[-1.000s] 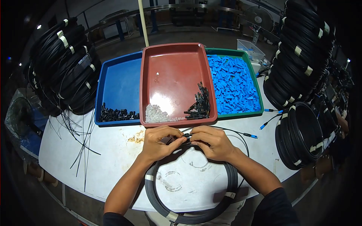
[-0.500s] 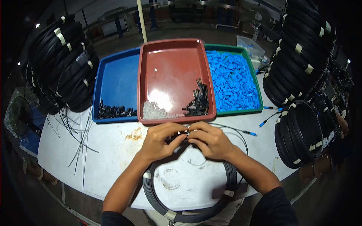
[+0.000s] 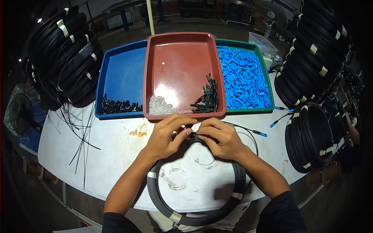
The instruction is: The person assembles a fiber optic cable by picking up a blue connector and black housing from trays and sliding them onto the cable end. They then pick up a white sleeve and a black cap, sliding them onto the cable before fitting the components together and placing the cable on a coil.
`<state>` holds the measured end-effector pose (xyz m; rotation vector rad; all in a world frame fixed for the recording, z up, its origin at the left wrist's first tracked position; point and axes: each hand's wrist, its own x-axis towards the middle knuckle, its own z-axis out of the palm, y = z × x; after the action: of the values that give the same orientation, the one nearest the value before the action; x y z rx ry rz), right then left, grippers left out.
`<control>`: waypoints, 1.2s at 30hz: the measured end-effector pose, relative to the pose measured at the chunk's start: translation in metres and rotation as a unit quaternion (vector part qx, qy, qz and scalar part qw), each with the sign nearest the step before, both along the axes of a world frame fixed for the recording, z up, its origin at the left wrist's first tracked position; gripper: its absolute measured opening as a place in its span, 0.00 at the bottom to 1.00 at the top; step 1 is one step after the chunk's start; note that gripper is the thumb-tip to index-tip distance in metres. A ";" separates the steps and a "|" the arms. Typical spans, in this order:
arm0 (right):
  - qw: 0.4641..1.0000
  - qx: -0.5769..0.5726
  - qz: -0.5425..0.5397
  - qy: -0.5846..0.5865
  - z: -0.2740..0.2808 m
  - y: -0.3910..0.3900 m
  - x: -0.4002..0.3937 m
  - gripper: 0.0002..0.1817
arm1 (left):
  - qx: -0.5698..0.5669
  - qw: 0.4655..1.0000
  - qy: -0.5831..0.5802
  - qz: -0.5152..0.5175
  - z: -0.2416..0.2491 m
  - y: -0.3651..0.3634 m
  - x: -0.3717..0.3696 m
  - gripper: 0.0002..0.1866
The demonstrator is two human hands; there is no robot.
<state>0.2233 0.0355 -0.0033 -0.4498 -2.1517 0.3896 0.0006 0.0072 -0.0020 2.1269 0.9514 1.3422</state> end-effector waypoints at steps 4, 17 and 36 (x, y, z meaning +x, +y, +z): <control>1.000 0.005 -0.007 -0.006 -0.001 -0.001 0.000 0.11 | -0.017 0.999 -0.031 -0.005 -0.005 0.002 -0.002 0.12; 0.999 0.022 -0.005 -0.031 0.000 0.001 0.001 0.14 | -0.089 0.991 -0.099 -0.029 -0.014 0.002 -0.001 0.13; 1.000 0.009 -0.014 -0.006 -0.001 0.000 0.001 0.11 | -0.075 0.993 -0.090 0.009 -0.013 0.001 -0.003 0.16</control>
<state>0.2240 0.0351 -0.0043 -0.4730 -2.1573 0.3525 -0.0027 0.0079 -0.0151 1.8564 0.9673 1.3990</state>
